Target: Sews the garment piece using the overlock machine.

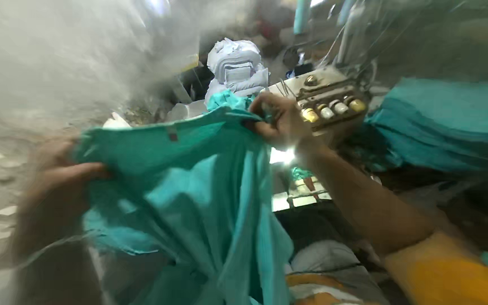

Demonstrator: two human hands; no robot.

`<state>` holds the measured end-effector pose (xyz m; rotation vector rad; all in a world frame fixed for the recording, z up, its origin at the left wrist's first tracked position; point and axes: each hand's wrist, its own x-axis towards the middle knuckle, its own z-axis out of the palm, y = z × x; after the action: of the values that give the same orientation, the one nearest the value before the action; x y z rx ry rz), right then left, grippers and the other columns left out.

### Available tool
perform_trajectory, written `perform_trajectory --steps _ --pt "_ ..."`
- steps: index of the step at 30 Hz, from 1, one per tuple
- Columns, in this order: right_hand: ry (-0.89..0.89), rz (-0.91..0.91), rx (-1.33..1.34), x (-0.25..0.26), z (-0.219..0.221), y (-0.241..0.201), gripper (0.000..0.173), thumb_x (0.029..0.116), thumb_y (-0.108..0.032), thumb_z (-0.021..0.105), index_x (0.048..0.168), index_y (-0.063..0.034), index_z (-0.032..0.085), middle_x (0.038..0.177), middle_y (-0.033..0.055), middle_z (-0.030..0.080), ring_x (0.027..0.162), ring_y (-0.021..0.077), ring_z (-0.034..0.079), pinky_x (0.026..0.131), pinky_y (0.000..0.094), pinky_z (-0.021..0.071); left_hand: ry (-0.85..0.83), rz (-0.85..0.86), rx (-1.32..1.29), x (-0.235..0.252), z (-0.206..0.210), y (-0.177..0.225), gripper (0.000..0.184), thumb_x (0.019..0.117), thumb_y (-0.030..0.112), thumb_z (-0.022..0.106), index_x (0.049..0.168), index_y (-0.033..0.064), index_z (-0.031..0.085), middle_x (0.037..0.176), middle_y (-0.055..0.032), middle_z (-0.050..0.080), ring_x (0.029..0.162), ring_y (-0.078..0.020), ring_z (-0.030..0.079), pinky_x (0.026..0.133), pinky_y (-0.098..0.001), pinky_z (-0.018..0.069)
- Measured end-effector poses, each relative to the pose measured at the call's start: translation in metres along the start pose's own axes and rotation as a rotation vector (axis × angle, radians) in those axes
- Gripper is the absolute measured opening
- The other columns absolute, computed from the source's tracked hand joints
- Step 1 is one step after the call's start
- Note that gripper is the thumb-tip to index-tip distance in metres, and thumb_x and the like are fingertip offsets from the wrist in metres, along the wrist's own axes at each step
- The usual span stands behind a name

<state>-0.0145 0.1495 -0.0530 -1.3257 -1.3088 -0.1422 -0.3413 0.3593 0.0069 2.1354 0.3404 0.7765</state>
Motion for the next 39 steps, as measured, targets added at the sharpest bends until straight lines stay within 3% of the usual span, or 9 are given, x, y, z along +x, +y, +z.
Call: perform_trajectory --steps 3,6,11,18,21,25,30,34,39 --pt "-0.086 0.18 -0.197 -0.016 0.042 0.015 0.032 0.0974 -0.016 0.068 0.126 -0.001 0.065 0.104 0.0218 0.069 0.09 0.0351 0.069 0.079 0.0528 0.0564 0.21 -0.497 0.402 0.04 0.038 -0.021 0.051 0.0931 -0.001 0.056 0.143 -0.0022 0.046 0.128 -0.0248 0.06 0.104 -0.0289 0.063 0.087 -0.0462 0.0526" --pt "-0.23 0.402 -0.099 -0.052 0.057 0.02 0.042 0.1034 -0.03 0.06 0.142 -0.0127 0.058 0.118 0.0181 0.067 0.102 0.0341 0.067 0.085 0.0575 0.054 0.265 -0.33 0.615 0.01 0.071 -0.069 0.062 0.0944 0.004 0.063 0.147 -0.0135 0.037 0.144 -0.0413 0.043 0.127 -0.0543 0.051 0.103 -0.0655 0.0437" --pt "-0.469 0.777 0.057 -0.109 0.052 0.03 0.031 0.1076 -0.013 0.044 0.112 0.0056 0.068 0.097 0.0165 0.066 0.08 0.0182 0.064 0.078 0.036 0.0534 0.116 -0.075 0.641 -0.091 0.174 -0.057 0.026 0.0914 0.019 0.07 0.099 -0.0057 0.072 0.068 -0.0124 0.064 0.058 -0.0231 0.062 0.056 -0.0384 0.0549" --pt "-0.581 0.915 -0.247 -0.097 0.088 0.047 0.055 0.1052 -0.025 0.055 0.153 -0.0051 0.039 0.133 0.0268 0.061 0.12 0.0417 0.063 0.099 0.0587 0.0491 0.305 -0.075 0.868 -0.165 0.245 -0.092 0.044 0.069 0.013 0.082 0.108 -0.0021 0.068 0.115 -0.0338 0.058 0.096 -0.0474 0.063 0.081 -0.0523 0.0546" --pt "-0.555 0.895 -0.301 -0.092 0.116 0.062 0.067 0.0976 -0.012 0.062 0.156 -0.0001 0.031 0.152 0.0303 0.042 0.132 0.0434 0.053 0.107 0.0537 0.046 0.351 -0.127 0.772 -0.179 0.234 -0.105 0.028 0.0769 0.003 0.075 0.102 -0.0068 0.068 0.111 -0.0333 0.06 0.092 -0.0384 0.067 0.08 -0.0402 0.0586" --pt "-0.641 0.906 -0.455 -0.08 0.125 0.063 0.047 0.1009 -0.01 0.055 0.146 -0.0012 0.05 0.152 0.0274 0.042 0.127 0.0425 0.057 0.104 0.0529 0.0484 0.35 -0.369 -0.017 -0.184 0.194 -0.054 0.008 0.0841 -0.003 0.071 0.09 0.0008 0.074 0.103 -0.0051 0.064 0.072 0.0025 0.061 0.062 -0.0113 0.0534" --pt "-0.683 0.658 -0.168 -0.107 0.105 0.072 0.032 0.1002 -0.009 0.055 0.129 0.0025 0.058 0.126 0.0252 0.061 0.114 0.0382 0.063 0.098 0.0548 0.0503 0.295 -0.192 -0.476 -0.166 0.079 0.019 0.017 0.1038 0.034 0.056 0.112 0.035 0.07 0.091 0.0183 0.074 0.062 0.0093 0.064 0.048 -0.0108 0.0515" --pt "-0.56 0.603 0.282 -0.13 0.062 0.042 0.012 0.0929 -0.006 0.064 0.097 0.0043 0.062 0.083 0.0071 0.062 0.074 0.0113 0.059 0.071 0.0307 0.0505 0.537 0.166 0.521 -0.109 -0.036 -0.011 0.021 0.1031 -0.002 0.043 0.109 -0.0165 0.057 0.1 -0.0047 0.065 0.091 0.0036 0.06 0.083 -0.0143 0.0511" --pt "-0.379 0.455 0.773 -0.155 -0.016 -0.004 0.015 0.0907 -0.007 0.062 0.103 -0.0141 0.059 0.087 -0.0144 0.063 0.076 -0.0081 0.058 0.069 0.0128 0.0506 0.559 0.379 0.454 0.054 0.011 0.003 0.028 0.1057 0.005 0.044 0.119 -0.0178 0.051 0.116 -0.0081 0.062 0.108 0.0039 0.055 0.096 -0.0154 0.0443"
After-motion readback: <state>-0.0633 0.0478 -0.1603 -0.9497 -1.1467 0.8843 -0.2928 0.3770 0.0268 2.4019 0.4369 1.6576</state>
